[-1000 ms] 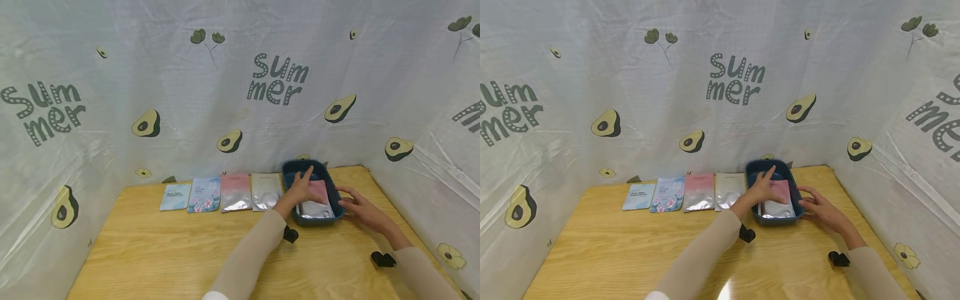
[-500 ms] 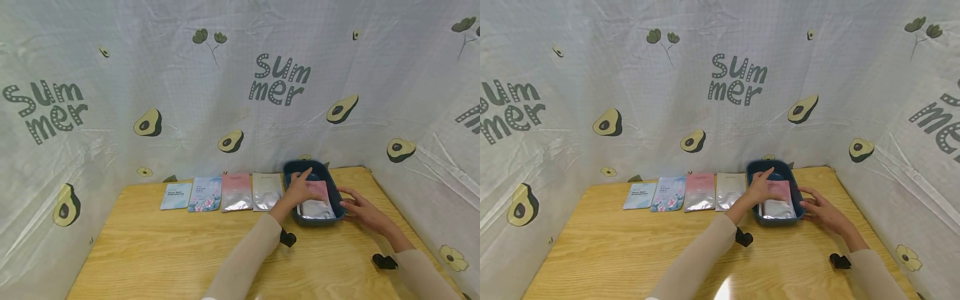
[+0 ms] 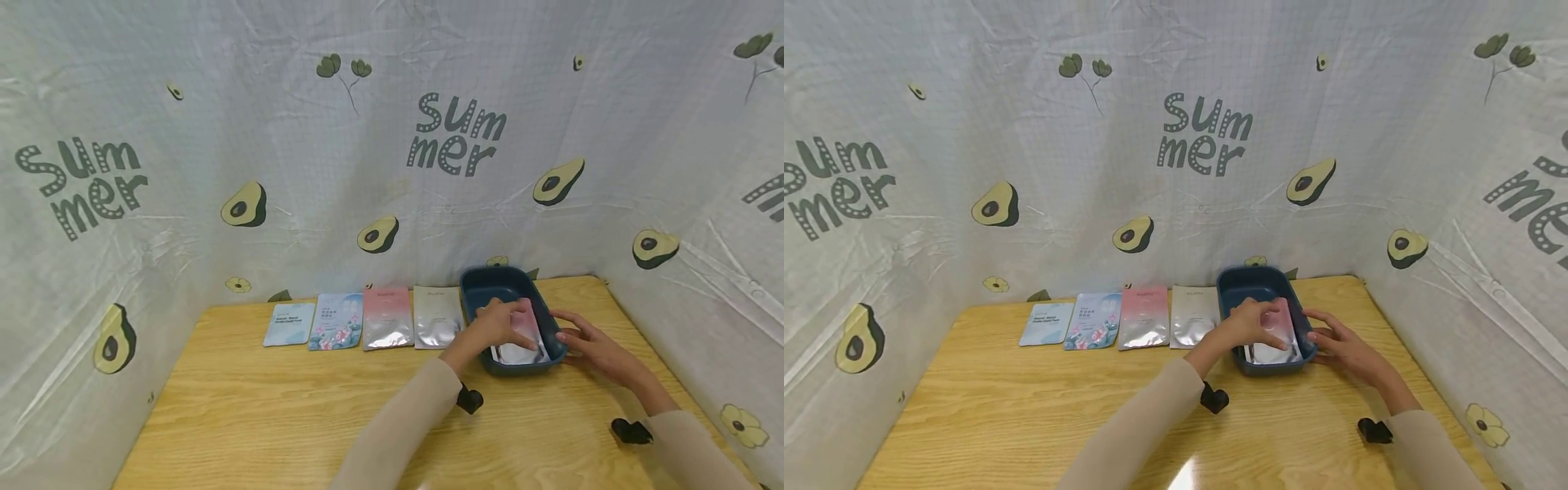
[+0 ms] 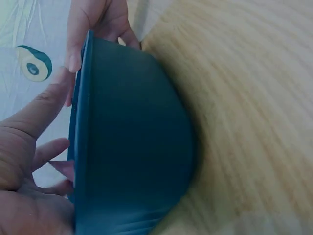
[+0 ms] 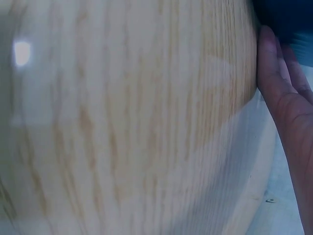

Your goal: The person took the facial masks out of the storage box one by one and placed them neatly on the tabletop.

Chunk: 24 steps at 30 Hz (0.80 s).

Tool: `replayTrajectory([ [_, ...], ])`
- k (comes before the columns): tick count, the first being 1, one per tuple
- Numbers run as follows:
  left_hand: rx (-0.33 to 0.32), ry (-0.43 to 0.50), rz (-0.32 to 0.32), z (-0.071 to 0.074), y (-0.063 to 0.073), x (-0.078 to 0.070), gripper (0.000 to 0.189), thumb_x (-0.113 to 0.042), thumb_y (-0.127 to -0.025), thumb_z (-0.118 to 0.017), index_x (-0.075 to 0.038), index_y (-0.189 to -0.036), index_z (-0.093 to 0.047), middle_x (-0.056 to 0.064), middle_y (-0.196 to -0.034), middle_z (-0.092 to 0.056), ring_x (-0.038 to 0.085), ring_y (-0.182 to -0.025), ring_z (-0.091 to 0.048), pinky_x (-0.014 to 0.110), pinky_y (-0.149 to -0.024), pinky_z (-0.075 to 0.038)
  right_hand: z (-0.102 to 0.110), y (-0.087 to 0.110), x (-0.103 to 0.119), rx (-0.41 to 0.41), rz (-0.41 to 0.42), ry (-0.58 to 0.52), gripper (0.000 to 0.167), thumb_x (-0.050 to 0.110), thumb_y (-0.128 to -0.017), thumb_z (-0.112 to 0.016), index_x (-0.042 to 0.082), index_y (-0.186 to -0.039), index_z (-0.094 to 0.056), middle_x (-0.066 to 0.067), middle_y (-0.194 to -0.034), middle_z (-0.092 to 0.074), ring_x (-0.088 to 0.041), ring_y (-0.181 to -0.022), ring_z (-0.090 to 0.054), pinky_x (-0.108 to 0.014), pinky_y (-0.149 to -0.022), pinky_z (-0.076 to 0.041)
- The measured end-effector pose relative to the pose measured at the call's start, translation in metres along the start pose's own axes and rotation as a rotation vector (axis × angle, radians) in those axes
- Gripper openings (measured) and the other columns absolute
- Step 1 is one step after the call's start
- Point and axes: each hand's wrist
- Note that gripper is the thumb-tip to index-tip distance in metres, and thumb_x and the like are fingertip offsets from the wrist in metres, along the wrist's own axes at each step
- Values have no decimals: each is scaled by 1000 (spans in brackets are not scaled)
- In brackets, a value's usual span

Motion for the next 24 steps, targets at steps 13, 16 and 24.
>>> replayTrajectory([
  [13, -17, 14, -72, 1, -6, 10, 76, -36, -81, -88, -21, -148, -56, -5, -143, -60, 22, -140, -42, 29, -110, -41, -1, 2, 0, -19, -6, 18, 58, 21, -110, -46, 12, -161, -19, -36, -158, -20, 0, -118, -57, -40, -93, -56],
  [16, 6, 52, -87, 4, -5, 11, 62, -31, -84, -86, -19, -140, -63, -6, -138, -64, 18, -135, -50, 27, -109, -41, 0, 2, 0, -15, 2, 9, 57, 20, -111, -45, 12, -161, -19, -36, -157, -21, -4, -118, -59, -35, -92, -56],
  [24, 17, 51, -87, 1, -5, 13, 60, -27, -84, -86, -21, -139, -65, -8, -139, -63, 14, -132, -52, 28, -110, -39, -1, 1, -1, -9, 9, 11, 58, 21, -111, -45, 12, -162, -18, -36, -155, -24, -7, -117, -61, -33, -91, -55],
])
Point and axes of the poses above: each hand's wrist, its own y-axis away from the middle knuckle, its own z-axis out of the back of the hand, x = y × z
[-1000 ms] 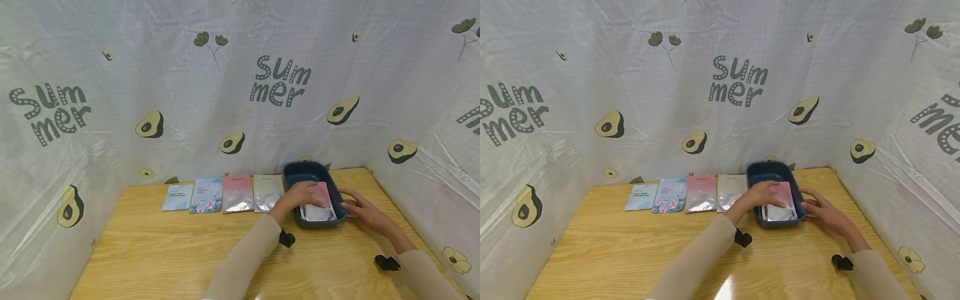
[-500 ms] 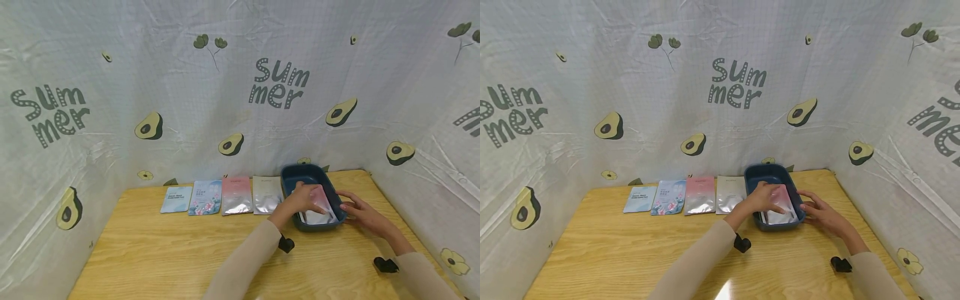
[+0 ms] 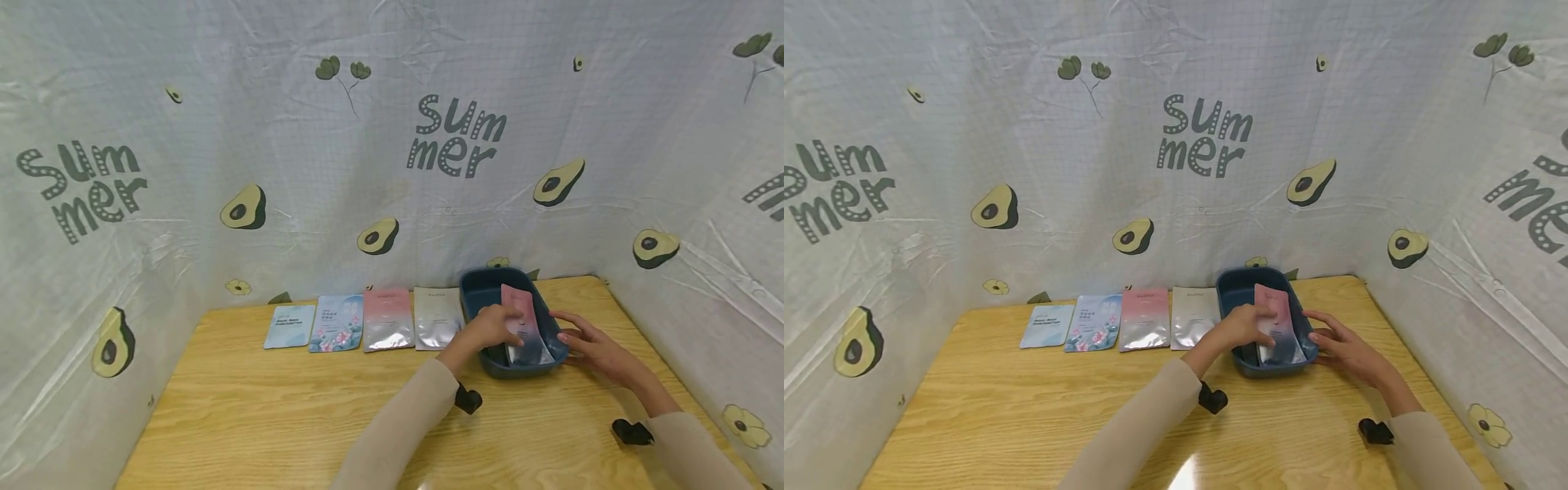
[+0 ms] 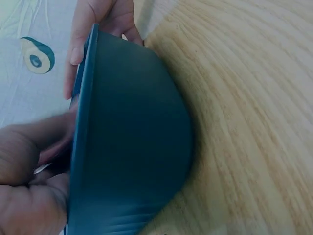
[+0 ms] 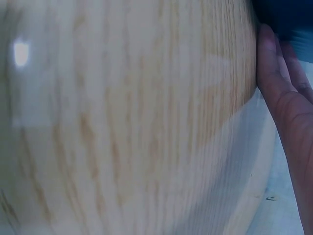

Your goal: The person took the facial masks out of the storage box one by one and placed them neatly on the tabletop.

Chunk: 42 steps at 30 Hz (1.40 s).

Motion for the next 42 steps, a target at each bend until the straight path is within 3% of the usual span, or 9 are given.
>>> replayTrajectory([
  [4, -107, 126, 52, 0, 1, 2, 62, -16, -82, -87, -26, -140, -65, -9, -140, -62, 18, -133, -51, 26, -103, -46, -1, 0, 0, 1, 6, 0, 58, 21, -111, -44, 13, -162, -18, -31, -155, -25, -7, -117, -61, -31, -91, -55],
  [8, -167, 239, 37, 4, 3, 2, 62, -13, -83, -85, -27, -140, -65, -11, -141, -61, 16, -136, -50, 26, -99, -49, -1, 1, -1, -11, 1, 11, 58, 23, -111, -44, 14, -162, -18, -29, -156, -24, -4, -117, -61, -31, -91, -55],
  [15, -185, 378, -42, 18, 19, 8, 62, -13, -87, -82, -22, -144, -61, -9, -145, -58, 12, -138, -47, 25, -101, -47, 0, 7, -5, -34, -27, 25, 58, 23, -111, -46, 17, -162, -20, -15, -149, -40, -7, -117, -62, -35, -92, -56],
  [23, -205, 490, -125, 35, 41, 20, 62, -12, -86, -82, -16, -144, -59, -8, -147, -57, 10, -141, -43, 24, -108, -42, 0, 4, -4, -27, -2, 30, 59, 23, -111, -46, 15, -162, -19, -14, -148, -43, -8, -116, -64, -35, -92, -57],
  [26, -213, 494, -124, 39, 48, 24, 62, -12, -86, -82, -17, -144, -60, -10, -146, -57, 9, -140, -44, 25, -108, -41, 0, 4, -4, -18, 14, 20, 59, 21, -111, -45, 13, -162, -17, -10, -147, -44, -9, -117, -63, -33, -91, -56],
  [29, -226, 501, -105, 40, 55, 29, 62, -13, -85, -83, -19, -142, -62, -12, -144, -58, 8, -139, -44, 25, -107, -42, 0, 4, -3, -14, 14, 7, 59, 20, -111, -45, 13, -163, -17, -18, -152, -38, -9, -118, -63, -32, -91, -56],
  [33, -226, 521, -86, 42, 63, 36, 61, -12, -85, -83, -20, -142, -62, -14, -144, -58, 6, -126, -53, 22, -93, -48, -1, 4, -2, -14, 6, 9, 59, 22, -111, -45, 13, -163, -17, -34, -158, -24, -6, -118, -61, -33, -91, -56],
  [37, -227, 556, -76, 46, 71, 45, 61, -8, -85, -82, -20, -142, -62, -9, -145, -58, 8, -101, -59, 21, -78, -50, -1, 3, -2, -22, -9, 7, 59, 22, -111, -45, 14, -162, -17, -38, -157, -22, -4, -117, -61, -33, -91, -56],
  [42, -237, 594, -50, 53, 83, 58, 61, -5, -86, -81, -21, -142, -63, -5, -144, -59, 11, -96, -65, 24, -77, -55, -1, 1, -3, -42, -29, 12, 58, 23, -111, -46, 16, -162, -20, -34, -156, -28, -5, -116, -62, -32, -91, -56],
])
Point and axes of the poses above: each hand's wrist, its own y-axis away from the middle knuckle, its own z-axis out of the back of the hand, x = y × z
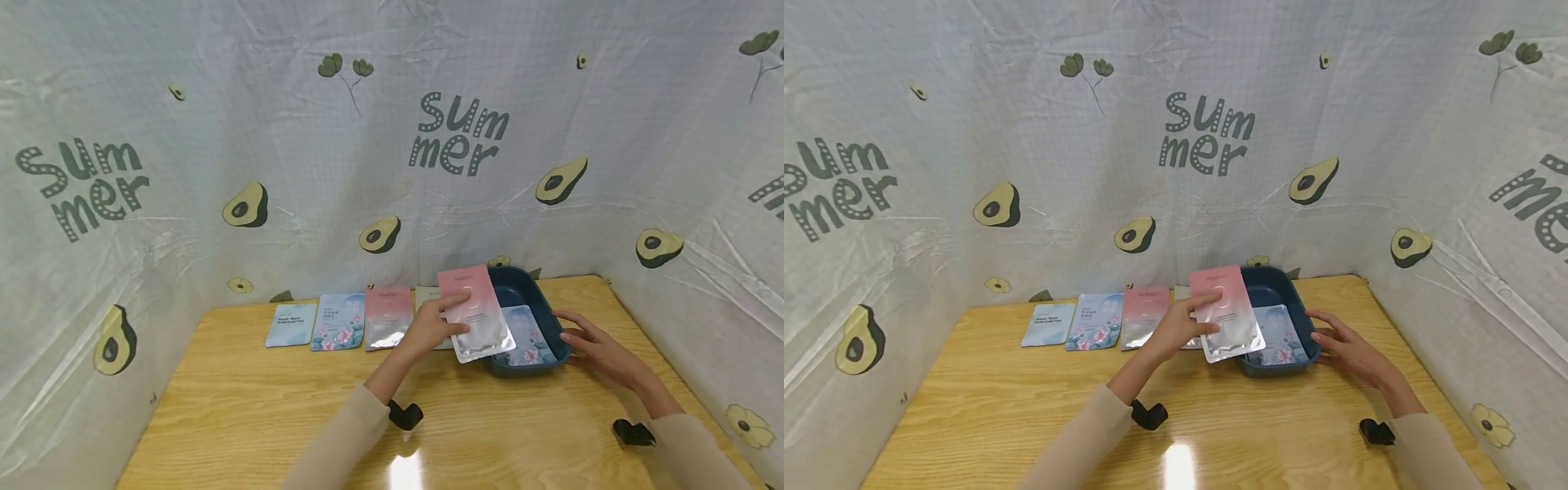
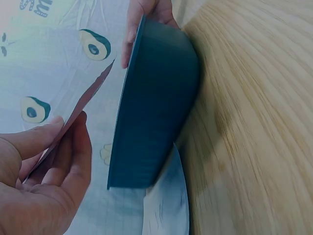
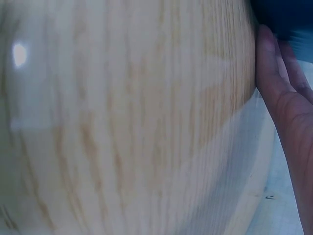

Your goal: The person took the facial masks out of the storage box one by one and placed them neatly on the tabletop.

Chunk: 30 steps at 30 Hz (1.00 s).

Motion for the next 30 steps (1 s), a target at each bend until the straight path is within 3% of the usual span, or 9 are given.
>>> replayTrajectory([
  [6, -12, -39, 26, 20, 13, 7, 59, -8, -88, -80, -23, -142, -62, -10, -146, -56, 16, -116, -59, 28, -87, -56, 1, -1, -2, -5, -1, 13, 58, 26, -111, -46, 16, -162, -20, -33, -158, -25, -4, -116, -61, -35, -92, -56],
  [12, -39, -99, 34, 41, 25, 12, 59, -11, -88, -80, -24, -142, -62, -8, -146, -57, 19, -110, -60, 29, -82, -55, 3, -1, -3, 0, -1, 8, 58, 25, -111, -45, 16, -162, -19, -32, -158, -24, -4, -117, -61, -34, -93, -56],
  [18, -64, -159, 33, 58, 37, 18, 58, -11, -87, -81, -20, -142, -63, -5, -147, -57, 18, -126, -53, 35, -94, -52, 4, -1, 0, -5, -5, 28, 59, 26, -110, -46, 17, -162, -20, -32, -158, -25, -5, -117, -60, -36, -93, -56],
  [26, -79, -82, 62, 79, 56, 24, 57, -5, -86, -80, -13, -140, -64, 9, -146, -58, 22, -101, -61, 30, -78, -57, 2, -1, 1, -11, -6, 41, 59, 27, -110, -47, 16, -162, -20, -33, -157, -28, -4, -117, -60, -39, -94, -56],
  [30, -63, -81, 73, 94, 65, 27, 58, -4, -86, -80, -14, -141, -63, 6, -146, -58, 18, -97, -63, 28, -76, -57, 1, -1, 1, -12, -6, 35, 59, 26, -110, -47, 16, -162, -21, -34, -155, -29, -5, -117, -61, -38, -93, -56],
])
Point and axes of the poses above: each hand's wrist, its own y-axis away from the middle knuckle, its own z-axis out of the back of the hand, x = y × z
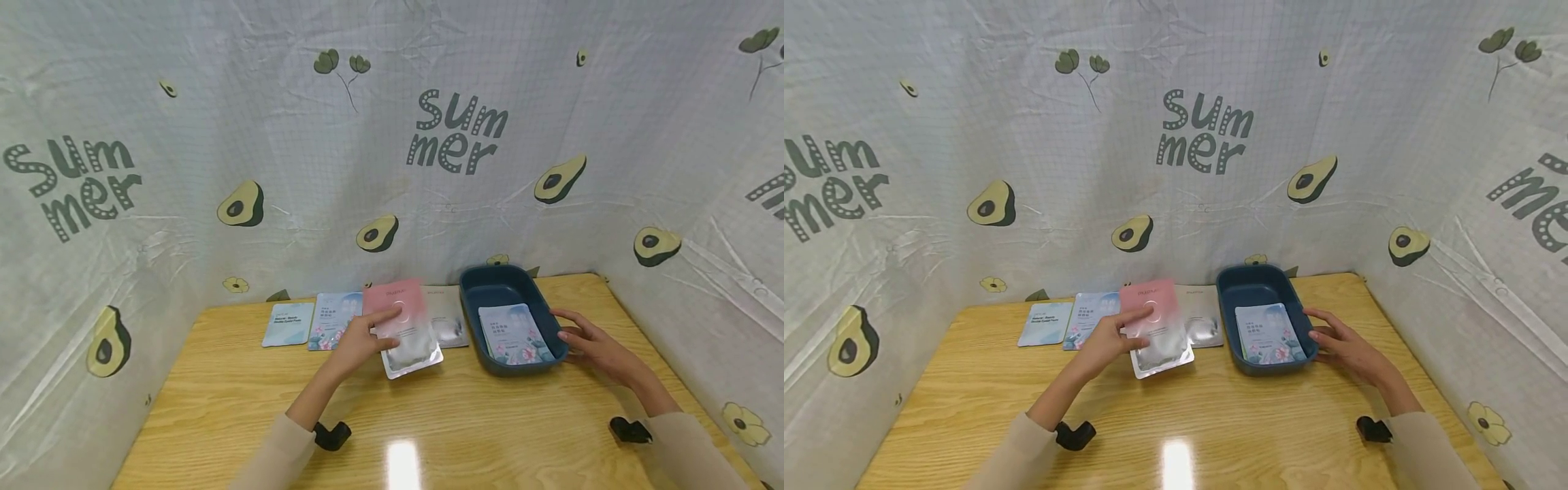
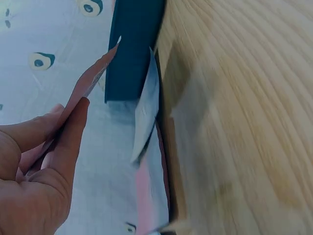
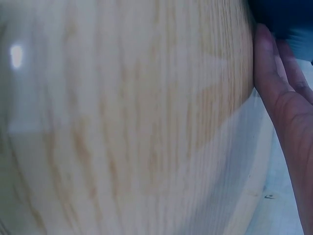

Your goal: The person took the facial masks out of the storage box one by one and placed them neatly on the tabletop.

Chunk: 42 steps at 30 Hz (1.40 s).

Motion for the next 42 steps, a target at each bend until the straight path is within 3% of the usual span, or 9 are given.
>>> replayTrajectory([
  [6, 46, -54, -17, 30, 12, 13, 60, -6, -86, -80, -16, -142, -62, 6, -149, -55, 20, -103, -57, 25, -76, -54, 0, 0, 0, 6, 15, -7, 59, 26, -111, -46, 16, -163, -19, -34, -158, -23, -1, -117, -59, -37, -94, -56],
  [12, 33, -76, 22, 59, 41, 31, 61, -14, -85, -83, -21, -142, -63, 3, -148, -56, 19, -123, -49, 24, -84, -52, -1, 1, -1, 14, 15, -10, 58, 25, -111, -45, 16, -162, -19, -35, -160, -19, -3, -118, -58, -38, -94, -56],
  [15, 52, -70, 39, 73, 59, 39, 61, -14, -85, -83, -19, -143, -62, 6, -148, -55, 13, -94, -55, 22, -74, -51, -2, 1, 0, 14, 13, -15, 58, 24, -111, -44, 15, -162, -19, -35, -159, -20, -3, -118, -59, -35, -93, -56],
  [17, 77, -68, 55, 84, 70, 44, 61, -15, -86, -82, -18, -143, -61, 9, -148, -55, 8, -74, -46, 22, -65, -49, -4, 2, 1, 23, 21, -30, 59, 24, -111, -44, 12, -162, -17, -36, -158, -20, -5, -118, -59, -34, -93, -56],
  [19, 106, -72, 70, 96, 81, 48, 60, -16, -86, -81, -17, -143, -62, 11, -148, -54, 7, -66, -37, 22, -61, -46, -5, 2, 3, 20, 16, -51, 59, 24, -111, -45, 12, -162, -18, -36, -157, -22, -5, -117, -60, -31, -92, -55],
  [28, 156, -106, 145, 158, 118, 70, 56, -15, -90, -76, -13, -143, -60, 22, -151, -46, 7, -116, -48, 26, -83, -53, -3, 3, 3, 21, 10, -56, 59, 23, -111, -45, 12, -162, -18, -37, -156, -24, -7, -116, -61, -31, -92, -55],
  [34, 149, -125, 122, 184, 130, 85, 55, -12, -93, -71, -6, -145, -56, 25, -151, -46, -16, -121, -40, 21, -91, -49, -1, 3, 2, 3, 8, -35, 59, 25, -111, -45, 14, -162, -18, -35, -157, -24, -5, -117, -60, -32, -93, -55],
  [37, 132, -145, 111, 191, 133, 92, 55, -10, -93, -71, -3, -145, -55, 28, -150, -47, -19, -120, -38, 19, -90, -47, -2, 3, 3, -2, 6, -35, 59, 26, -111, -45, 14, -162, -18, -34, -158, -22, -3, -117, -59, -32, -93, -55],
  [42, 91, -177, 175, 196, 135, 98, 56, -9, -91, -72, -1, -144, -55, 33, -152, -39, 12, -127, -41, 22, -85, -49, -5, 4, 2, -11, -4, -42, 59, 26, -111, -45, 16, -163, -18, -32, -160, -21, -1, -117, -58, -30, -94, -54],
])
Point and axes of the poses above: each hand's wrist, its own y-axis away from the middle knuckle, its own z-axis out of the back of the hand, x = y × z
